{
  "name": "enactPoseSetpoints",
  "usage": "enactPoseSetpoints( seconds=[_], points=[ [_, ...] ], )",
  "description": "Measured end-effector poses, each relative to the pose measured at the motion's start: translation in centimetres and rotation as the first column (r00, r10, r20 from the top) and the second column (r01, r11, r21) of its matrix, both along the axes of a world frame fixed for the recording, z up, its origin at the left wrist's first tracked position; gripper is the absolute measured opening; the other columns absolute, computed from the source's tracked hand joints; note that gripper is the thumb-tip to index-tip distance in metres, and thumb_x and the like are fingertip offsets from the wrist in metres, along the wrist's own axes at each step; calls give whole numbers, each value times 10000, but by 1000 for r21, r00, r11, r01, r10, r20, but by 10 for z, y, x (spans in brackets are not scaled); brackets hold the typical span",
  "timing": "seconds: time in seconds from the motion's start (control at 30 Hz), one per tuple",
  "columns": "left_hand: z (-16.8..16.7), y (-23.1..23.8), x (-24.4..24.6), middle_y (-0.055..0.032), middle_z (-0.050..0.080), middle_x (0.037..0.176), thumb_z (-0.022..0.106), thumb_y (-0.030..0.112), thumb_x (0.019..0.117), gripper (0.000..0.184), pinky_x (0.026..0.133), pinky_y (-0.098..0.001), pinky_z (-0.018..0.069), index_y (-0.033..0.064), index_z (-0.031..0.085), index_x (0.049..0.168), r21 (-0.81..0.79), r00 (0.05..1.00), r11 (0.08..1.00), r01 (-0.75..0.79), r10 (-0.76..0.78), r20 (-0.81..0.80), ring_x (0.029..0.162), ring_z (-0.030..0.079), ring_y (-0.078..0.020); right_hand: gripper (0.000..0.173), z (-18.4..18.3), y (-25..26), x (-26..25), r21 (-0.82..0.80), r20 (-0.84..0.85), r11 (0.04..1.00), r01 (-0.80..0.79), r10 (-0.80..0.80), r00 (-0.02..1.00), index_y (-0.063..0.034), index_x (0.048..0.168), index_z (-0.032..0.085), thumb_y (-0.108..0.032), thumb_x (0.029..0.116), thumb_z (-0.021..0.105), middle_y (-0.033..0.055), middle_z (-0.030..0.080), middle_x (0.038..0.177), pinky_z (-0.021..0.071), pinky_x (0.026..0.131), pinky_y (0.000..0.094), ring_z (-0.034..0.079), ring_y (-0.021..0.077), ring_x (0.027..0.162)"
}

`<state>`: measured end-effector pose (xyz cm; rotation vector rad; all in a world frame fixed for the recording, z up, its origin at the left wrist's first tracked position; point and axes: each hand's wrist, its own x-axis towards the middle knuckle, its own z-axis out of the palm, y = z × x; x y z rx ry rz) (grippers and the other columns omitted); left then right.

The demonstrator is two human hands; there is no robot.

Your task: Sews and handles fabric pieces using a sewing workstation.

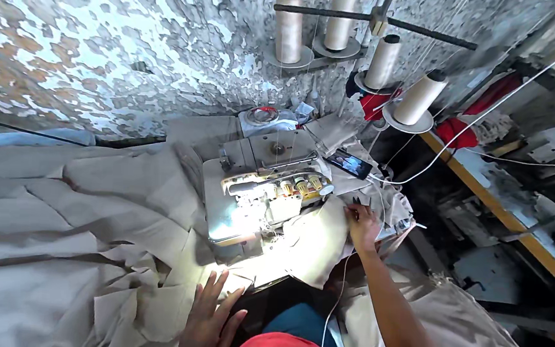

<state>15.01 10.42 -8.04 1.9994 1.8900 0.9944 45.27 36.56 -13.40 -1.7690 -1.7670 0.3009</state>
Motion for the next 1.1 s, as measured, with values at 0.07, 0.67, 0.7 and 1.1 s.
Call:
enactPoseSetpoints(
  seconds=[0.07, 0.67, 0.7, 1.1],
  points=[
    [-1, 1, 1, -306, 548, 1429, 574, 355, 1039, 364, 1193, -624, 258, 67, 717, 1209, -4, 1000, 1000, 7, -7, -9, 1439, 416, -463, 256, -3, -1, 0, 14, 11, 1000, 6, -6, 1000, 1, 1081, 756, -222, 979, 679, 236, 721, 1096, 528, 845, 613, 679, 464, 1027],
    [-5, 10, 13, -332, 560, 1404, 584, 291, 995, 377, 1080, -705, 378, 35, 733, 1228, -131, 995, 987, 90, -96, -40, 1322, 521, -540, 299, 17, 3, -11, -167, 372, 981, -94, 151, 916, 70, 1155, 693, -128, 1065, 488, 285, 653, 1253, 503, 940, 583, 617, 475, 1189],
    [-7, 10, 14, -332, 566, 1396, 588, 290, 987, 376, 1071, -701, 391, 39, 736, 1226, -135, 994, 986, 96, -103, -43, 1313, 528, -542, 303, 16, 2, -11, -153, 374, 984, -94, 146, 916, 73, 1159, 691, -128, 1068, 484, 287, 661, 1236, 509, 931, 582, 626, 475, 1176],
    [-7, 13, 16, -304, 589, 1385, 604, 255, 978, 349, 1052, -661, 434, 42, 737, 1220, -179, 985, 971, 161, -170, -41, 1292, 559, -515, 203, -12, -5, -6, 170, 211, 982, -87, 50, 976, 4, 1043, 774, -120, 986, 624, 254, 714, 1038, 560, 781, 570, 686, 473, 981]
  ],
)
